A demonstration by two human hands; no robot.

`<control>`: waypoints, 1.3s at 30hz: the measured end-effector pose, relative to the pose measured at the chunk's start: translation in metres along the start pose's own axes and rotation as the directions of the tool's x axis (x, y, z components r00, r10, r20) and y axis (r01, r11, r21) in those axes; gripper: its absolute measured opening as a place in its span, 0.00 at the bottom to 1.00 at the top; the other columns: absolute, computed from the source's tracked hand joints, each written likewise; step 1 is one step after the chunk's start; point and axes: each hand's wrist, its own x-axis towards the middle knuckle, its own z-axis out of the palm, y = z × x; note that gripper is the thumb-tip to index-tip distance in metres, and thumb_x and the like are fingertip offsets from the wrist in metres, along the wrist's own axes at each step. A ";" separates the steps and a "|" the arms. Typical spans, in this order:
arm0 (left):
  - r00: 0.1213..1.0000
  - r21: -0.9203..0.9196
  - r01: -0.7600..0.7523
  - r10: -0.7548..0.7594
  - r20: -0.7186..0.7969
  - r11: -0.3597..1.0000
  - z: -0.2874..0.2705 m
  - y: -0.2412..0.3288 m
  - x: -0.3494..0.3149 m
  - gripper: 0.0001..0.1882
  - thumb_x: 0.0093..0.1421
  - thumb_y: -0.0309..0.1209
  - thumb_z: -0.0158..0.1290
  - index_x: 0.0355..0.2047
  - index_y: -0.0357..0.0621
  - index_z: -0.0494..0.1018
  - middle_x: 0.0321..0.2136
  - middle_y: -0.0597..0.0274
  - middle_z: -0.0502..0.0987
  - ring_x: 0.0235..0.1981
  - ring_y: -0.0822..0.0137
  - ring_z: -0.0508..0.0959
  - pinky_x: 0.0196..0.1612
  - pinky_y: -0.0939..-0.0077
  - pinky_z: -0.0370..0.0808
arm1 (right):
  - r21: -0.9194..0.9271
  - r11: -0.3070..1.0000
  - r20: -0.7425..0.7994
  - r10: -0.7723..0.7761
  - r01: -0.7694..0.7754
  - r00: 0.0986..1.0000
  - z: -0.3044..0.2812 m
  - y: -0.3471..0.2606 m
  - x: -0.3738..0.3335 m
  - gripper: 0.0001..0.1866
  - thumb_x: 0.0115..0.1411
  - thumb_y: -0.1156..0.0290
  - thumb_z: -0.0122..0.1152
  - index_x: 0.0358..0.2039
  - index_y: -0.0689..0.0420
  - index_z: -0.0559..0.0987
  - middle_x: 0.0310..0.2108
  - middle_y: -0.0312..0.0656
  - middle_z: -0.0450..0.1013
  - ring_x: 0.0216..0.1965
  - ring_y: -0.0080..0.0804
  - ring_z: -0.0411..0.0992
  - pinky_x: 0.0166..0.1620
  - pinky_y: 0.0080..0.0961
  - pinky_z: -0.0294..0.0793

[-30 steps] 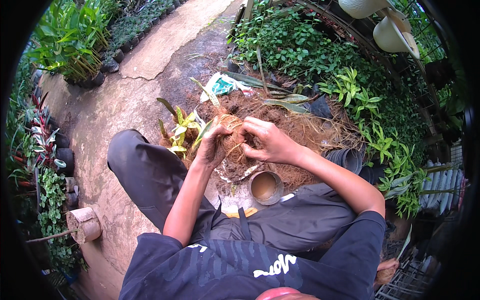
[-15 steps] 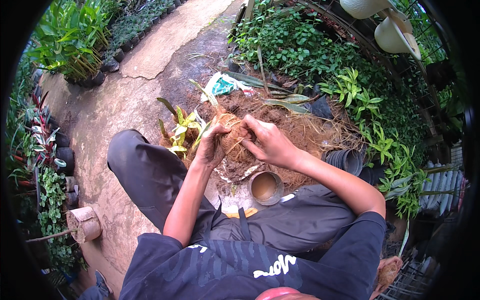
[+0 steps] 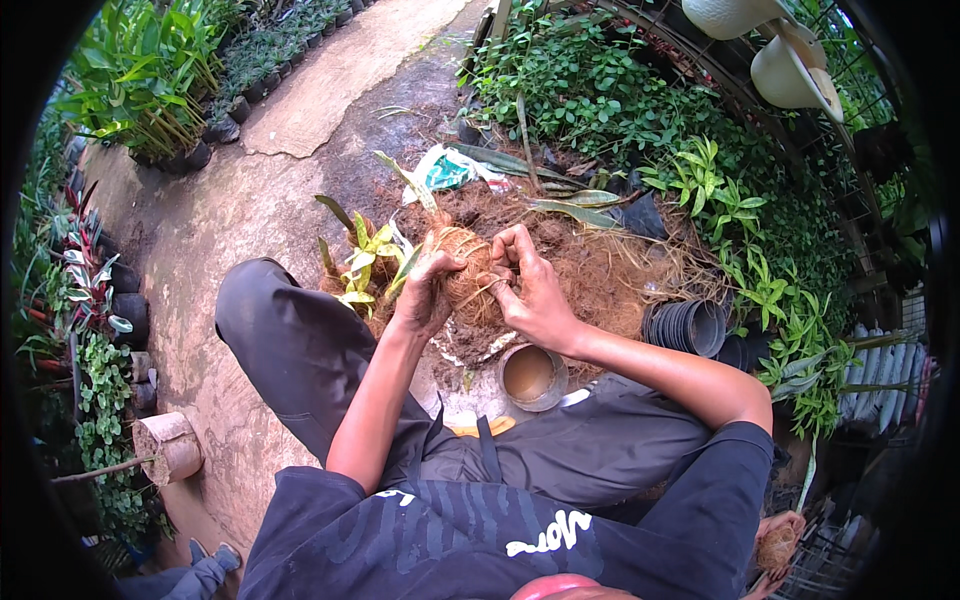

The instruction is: The person sits on the ground and wraps the root ball of a small plant with fibrous material. They then pick up a second plant and repeat the wrapping process, securing the material around the roots by hand.

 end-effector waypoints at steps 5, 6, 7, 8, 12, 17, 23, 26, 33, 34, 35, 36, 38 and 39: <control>0.999 0.001 -0.014 0.014 0.033 1.000 0.004 0.000 -0.002 0.34 0.51 0.21 0.49 0.60 0.42 0.56 0.41 0.54 0.73 0.41 0.63 0.77 0.48 0.68 0.76 | 0.175 0.985 -0.091 0.026 -0.010 0.995 0.007 -0.001 -0.001 0.16 0.54 0.86 0.52 0.39 0.59 0.60 0.30 0.38 0.60 0.30 0.20 0.64 0.35 0.21 0.69; 0.999 -0.003 -0.007 0.007 0.035 1.000 0.003 0.001 -0.002 0.35 0.51 0.21 0.49 0.61 0.42 0.54 0.41 0.54 0.73 0.41 0.63 0.76 0.48 0.68 0.75 | 0.178 0.984 -0.097 0.023 -0.005 0.995 0.007 -0.002 -0.001 0.15 0.54 0.85 0.53 0.38 0.59 0.60 0.29 0.37 0.60 0.29 0.18 0.63 0.34 0.20 0.68; 0.999 -0.008 0.000 0.000 0.036 1.000 0.003 0.001 -0.002 0.37 0.50 0.21 0.49 0.62 0.43 0.52 0.41 0.54 0.73 0.41 0.63 0.76 0.48 0.68 0.75 | 0.147 0.989 -0.103 0.010 0.005 0.995 0.008 -0.001 -0.001 0.14 0.55 0.85 0.53 0.37 0.59 0.61 0.28 0.37 0.60 0.28 0.18 0.62 0.32 0.20 0.67; 0.999 -0.001 -0.003 0.003 0.033 1.000 0.003 0.001 -0.002 0.37 0.50 0.21 0.49 0.62 0.43 0.52 0.41 0.54 0.73 0.41 0.63 0.76 0.48 0.68 0.75 | 0.116 0.993 -0.109 -0.003 0.016 0.994 0.008 0.000 -0.001 0.13 0.55 0.84 0.53 0.36 0.59 0.61 0.28 0.37 0.60 0.27 0.18 0.61 0.31 0.20 0.66; 0.999 0.026 -0.015 0.014 0.031 1.000 0.003 0.000 -0.003 0.36 0.50 0.21 0.49 0.62 0.43 0.53 0.41 0.55 0.73 0.41 0.64 0.76 0.48 0.68 0.75 | 0.088 0.996 -0.129 0.031 -0.020 0.991 0.009 -0.002 -0.002 0.10 0.57 0.81 0.53 0.34 0.59 0.62 0.25 0.37 0.60 0.23 0.18 0.61 0.26 0.21 0.63; 0.999 0.022 0.034 -0.034 0.029 0.999 0.002 0.001 -0.004 0.36 0.50 0.21 0.50 0.61 0.43 0.53 0.41 0.57 0.73 0.42 0.65 0.76 0.49 0.69 0.74 | 0.052 0.996 -0.182 -0.062 0.072 0.981 0.013 0.000 -0.002 0.09 0.59 0.79 0.54 0.33 0.59 0.63 0.23 0.35 0.60 0.20 0.17 0.59 0.23 0.21 0.60; 0.998 0.060 -0.031 0.028 0.062 0.998 0.004 0.000 -0.005 0.38 0.50 0.20 0.54 0.61 0.44 0.53 0.42 0.57 0.72 0.43 0.66 0.76 0.49 0.69 0.74 | 0.118 0.993 -0.214 0.011 0.015 0.977 0.013 0.001 0.000 0.11 0.60 0.76 0.57 0.30 0.57 0.62 0.19 0.28 0.57 0.19 0.11 0.55 0.20 0.18 0.53; 0.992 0.106 -0.079 0.068 0.106 0.991 0.004 -0.001 -0.005 0.38 0.50 0.19 0.54 0.61 0.44 0.52 0.43 0.57 0.71 0.43 0.65 0.76 0.49 0.69 0.75 | 0.116 0.993 -0.239 0.029 -0.001 0.971 0.015 0.005 0.000 0.12 0.60 0.74 0.58 0.29 0.57 0.62 0.18 0.27 0.56 0.19 0.10 0.54 0.20 0.17 0.51; 0.992 0.115 -0.090 0.079 0.094 0.989 -0.003 -0.007 -0.004 0.34 0.52 0.22 0.55 0.59 0.45 0.55 0.44 0.58 0.71 0.42 0.65 0.77 0.45 0.71 0.78 | 0.112 0.994 -0.178 0.028 -0.008 0.984 0.011 0.002 0.000 0.10 0.61 0.74 0.57 0.31 0.57 0.64 0.21 0.33 0.60 0.20 0.16 0.58 0.22 0.21 0.59; 0.993 0.093 -0.095 0.088 0.083 0.991 -0.005 -0.007 -0.004 0.34 0.53 0.22 0.55 0.59 0.45 0.56 0.43 0.58 0.72 0.42 0.66 0.77 0.45 0.71 0.78 | 0.063 0.998 -0.156 -0.019 0.029 0.988 0.010 0.000 0.000 0.09 0.59 0.75 0.57 0.32 0.58 0.64 0.22 0.35 0.61 0.21 0.19 0.60 0.25 0.22 0.61; 0.996 0.127 -0.073 0.066 0.065 0.989 -0.007 -0.007 -0.003 0.36 0.51 0.23 0.54 0.61 0.48 0.54 0.45 0.59 0.71 0.44 0.66 0.75 0.47 0.71 0.76 | 0.014 0.998 -0.132 -0.065 0.068 0.989 0.007 0.000 0.000 0.08 0.58 0.76 0.57 0.32 0.58 0.65 0.23 0.37 0.62 0.23 0.22 0.62 0.27 0.24 0.64; 0.998 0.161 -0.051 0.044 0.045 0.986 -0.009 -0.005 -0.002 0.39 0.50 0.23 0.52 0.63 0.51 0.52 0.47 0.59 0.70 0.45 0.66 0.74 0.48 0.70 0.75 | -0.034 0.994 -0.106 -0.110 0.107 0.988 0.004 -0.002 0.001 0.08 0.57 0.78 0.56 0.33 0.58 0.66 0.24 0.39 0.63 0.24 0.25 0.65 0.30 0.25 0.66; 1.000 0.203 -0.027 0.023 0.021 0.979 -0.012 -0.003 -0.003 0.42 0.48 0.24 0.50 0.65 0.55 0.51 0.48 0.60 0.69 0.47 0.67 0.73 0.49 0.70 0.74 | 0.001 0.995 -0.016 -0.096 0.096 0.995 -0.003 -0.010 0.001 0.09 0.56 0.77 0.57 0.35 0.59 0.67 0.25 0.38 0.64 0.27 0.26 0.65 0.34 0.25 0.67; 0.999 0.180 -0.047 0.042 0.030 0.983 -0.011 -0.002 -0.004 0.39 0.50 0.23 0.52 0.63 0.51 0.53 0.46 0.59 0.71 0.44 0.67 0.75 0.47 0.71 0.75 | 0.019 0.996 0.030 -0.090 0.089 0.996 -0.007 -0.013 0.001 0.10 0.55 0.77 0.57 0.36 0.60 0.67 0.26 0.38 0.65 0.29 0.27 0.66 0.36 0.24 0.67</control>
